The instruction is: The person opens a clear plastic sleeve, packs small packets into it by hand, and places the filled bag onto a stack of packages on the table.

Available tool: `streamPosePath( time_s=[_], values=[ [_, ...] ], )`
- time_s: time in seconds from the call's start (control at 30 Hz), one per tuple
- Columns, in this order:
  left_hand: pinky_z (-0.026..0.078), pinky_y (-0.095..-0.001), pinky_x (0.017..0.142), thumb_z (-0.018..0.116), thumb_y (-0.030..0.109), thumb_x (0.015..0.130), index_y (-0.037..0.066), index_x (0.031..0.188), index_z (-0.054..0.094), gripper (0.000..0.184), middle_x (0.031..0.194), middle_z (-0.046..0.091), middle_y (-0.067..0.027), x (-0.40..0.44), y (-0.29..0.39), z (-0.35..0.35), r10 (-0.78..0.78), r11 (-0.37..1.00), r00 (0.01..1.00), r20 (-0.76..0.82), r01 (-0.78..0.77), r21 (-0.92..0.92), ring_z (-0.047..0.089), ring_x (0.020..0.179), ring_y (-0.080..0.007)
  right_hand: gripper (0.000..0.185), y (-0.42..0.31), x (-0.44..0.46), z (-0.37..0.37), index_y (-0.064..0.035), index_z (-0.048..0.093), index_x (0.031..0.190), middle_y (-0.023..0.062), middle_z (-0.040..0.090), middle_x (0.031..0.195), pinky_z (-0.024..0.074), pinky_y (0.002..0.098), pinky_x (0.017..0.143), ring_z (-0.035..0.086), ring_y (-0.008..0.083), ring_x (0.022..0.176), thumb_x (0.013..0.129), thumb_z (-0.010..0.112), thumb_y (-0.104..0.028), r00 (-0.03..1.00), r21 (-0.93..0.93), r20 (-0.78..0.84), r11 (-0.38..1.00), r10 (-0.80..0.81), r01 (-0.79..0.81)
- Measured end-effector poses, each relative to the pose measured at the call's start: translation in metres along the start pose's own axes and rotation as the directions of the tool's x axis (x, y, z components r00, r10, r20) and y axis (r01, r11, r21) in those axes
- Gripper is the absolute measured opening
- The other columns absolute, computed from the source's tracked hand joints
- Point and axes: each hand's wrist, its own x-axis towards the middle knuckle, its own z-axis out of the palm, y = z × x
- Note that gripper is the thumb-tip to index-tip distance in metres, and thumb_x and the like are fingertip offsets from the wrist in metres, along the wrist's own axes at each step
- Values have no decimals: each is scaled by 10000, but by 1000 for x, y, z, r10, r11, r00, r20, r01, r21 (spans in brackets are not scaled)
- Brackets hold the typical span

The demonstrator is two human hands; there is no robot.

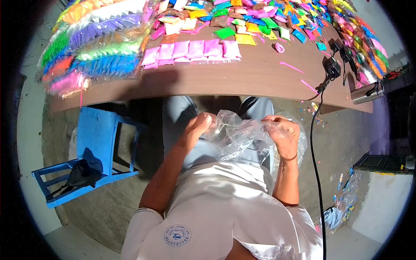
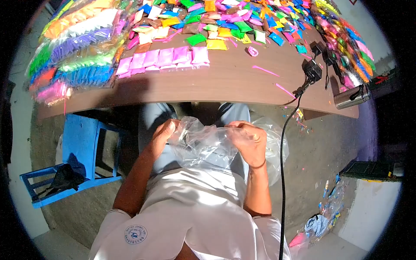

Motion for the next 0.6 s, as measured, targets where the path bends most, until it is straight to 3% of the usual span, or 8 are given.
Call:
streamPosePath(
  time_s=[0.03, 0.1, 0.23, 0.37, 0.43, 0.53, 0.6],
  values=[
    [414, -322, 898, 340, 461, 1014, 15, 1146, 557, 513, 1056, 594, -69, 0, -2, 1, -1, 1000, 1000, 0, 1, -2, 534, 966, -161, 64, 1, 1, 0, 51, 633, 755, 119, 676, 859, 484, 289, 752, 629, 191, 843, 710, 672, 28, 1000, 7, -10, 1000, 4, -4],
    [427, -334, 881, 403, 474, 989, 22, 1146, 567, 505, 987, 628, -82, 0, -5, 2, -40, 985, 986, 163, 67, -161, 565, 955, -177, 65, 5, 3, 1, 52, 638, 762, 114, 673, 844, 482, 292, 757, 628, 191, 851, 718, 673, 19, 999, 13, -7, 999, -49, 49],
    [462, -318, 823, 425, 435, 993, 3, 1109, 589, 477, 965, 648, -94, -2, 3, 10, 3, 978, 987, 163, 31, -204, 595, 868, -164, 80, 10, 1, 1, 56, 645, 777, 105, 660, 789, 477, 302, 771, 620, 186, 871, 752, 667, -17, 996, 10, -24, 996, -91, 91],
    [481, -277, 679, 452, 334, 1002, -15, 959, 622, 391, 840, 652, -75, 1, -2, 6, 81, 986, 988, -128, -98, -131, 598, 712, -142, 130, 15, -1, -2, 46, 664, 777, 89, 651, 745, 483, 296, 717, 621, 169, 782, 808, 667, -80, 997, -82, -46, 995, -58, 54],
    [471, -265, 615, 448, 278, 1007, -9, 856, 619, 366, 756, 636, -56, 5, -1, 7, 131, 978, 937, -323, -176, -112, 587, 658, -124, 206, 21, -4, -4, 22, 684, 749, 80, 661, 734, 483, 285, 648, 611, 149, 676, 857, 667, -153, 954, 130, -182, 968, 237, -216],
    [470, -265, 618, 444, 274, 1007, -8, 840, 619, 372, 770, 639, -64, 3, 2, -2, 147, 978, 919, -367, -191, -86, 587, 662, -124, 307, 51, -15, -20, -14, 634, 660, 66, 624, 673, 434, 277, 588, 563, 137, 614, 873, 670, -231, 943, 277, -84, 916, 323, -289],
    [464, -269, 625, 428, 278, 1009, -6, 846, 622, 381, 767, 641, -64, -5, 14, 4, 158, 985, 911, -381, -174, -9, 575, 650, -124, 269, 68, -26, -32, -17, 676, 715, 93, 688, 761, 478, 273, 602, 604, 142, 615, 844, 713, -250, 934, 322, -47, 890, 355, -322]
  ],
)
